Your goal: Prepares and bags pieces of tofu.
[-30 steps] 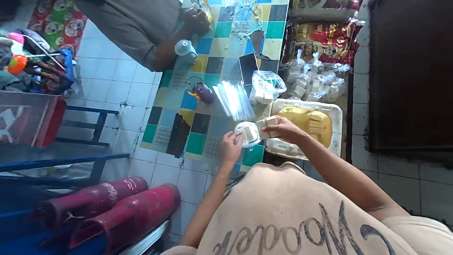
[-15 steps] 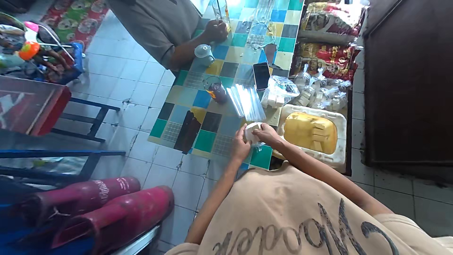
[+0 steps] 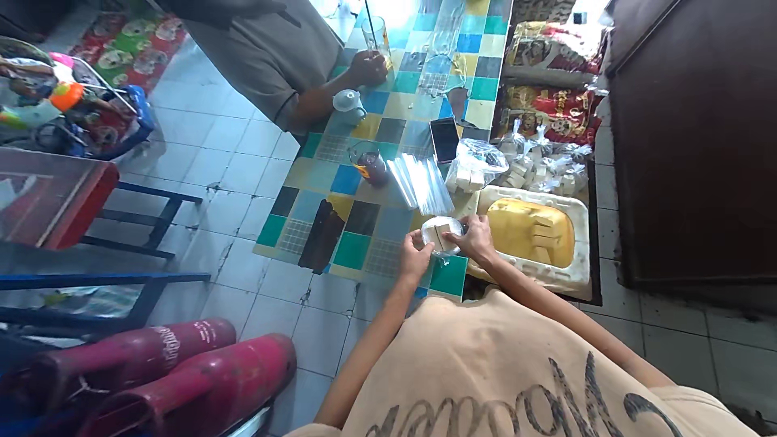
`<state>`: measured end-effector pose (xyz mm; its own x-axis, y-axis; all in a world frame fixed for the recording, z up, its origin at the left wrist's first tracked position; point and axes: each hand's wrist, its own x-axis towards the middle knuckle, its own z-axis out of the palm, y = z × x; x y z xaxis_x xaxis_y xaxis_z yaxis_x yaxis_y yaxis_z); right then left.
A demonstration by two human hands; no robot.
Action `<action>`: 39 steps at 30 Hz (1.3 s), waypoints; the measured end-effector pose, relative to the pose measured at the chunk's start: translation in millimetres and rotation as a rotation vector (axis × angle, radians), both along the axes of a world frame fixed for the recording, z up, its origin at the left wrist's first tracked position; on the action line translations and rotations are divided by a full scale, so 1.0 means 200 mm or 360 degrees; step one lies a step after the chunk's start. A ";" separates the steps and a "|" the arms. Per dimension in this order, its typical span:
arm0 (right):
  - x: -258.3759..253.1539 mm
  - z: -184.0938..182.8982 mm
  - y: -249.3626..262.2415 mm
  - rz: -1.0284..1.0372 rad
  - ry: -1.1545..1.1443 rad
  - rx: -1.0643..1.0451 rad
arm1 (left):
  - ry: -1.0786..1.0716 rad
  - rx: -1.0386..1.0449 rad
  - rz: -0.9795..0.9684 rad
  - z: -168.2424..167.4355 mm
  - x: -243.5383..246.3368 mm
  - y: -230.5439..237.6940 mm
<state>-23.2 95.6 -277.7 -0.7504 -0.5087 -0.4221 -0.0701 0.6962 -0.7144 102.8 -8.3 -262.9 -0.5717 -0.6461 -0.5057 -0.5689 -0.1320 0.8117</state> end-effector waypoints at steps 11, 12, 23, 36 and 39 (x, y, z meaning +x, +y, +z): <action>-0.09 0.17 0.05 -0.0172 -0.0444 -0.0386 | 0.0185 0.0368 0.0220 0.29 -0.09 -0.05; -0.10 0.22 0.04 -0.0193 -0.0413 -0.0429 | 0.0191 0.0259 0.0147 0.33 -0.08 -0.05; -0.32 0.69 0.08 0.0491 0.0062 -0.0100 | 0.0284 -0.0335 -0.0136 0.64 -0.09 -0.17; -0.27 0.84 0.04 0.0263 -0.0125 -0.0624 | 0.0337 -0.0224 -0.0256 0.87 -0.03 -0.16; -0.32 0.84 0.10 0.0567 0.0333 -0.0586 | 0.0305 -0.0220 -0.0306 0.90 0.00 -0.16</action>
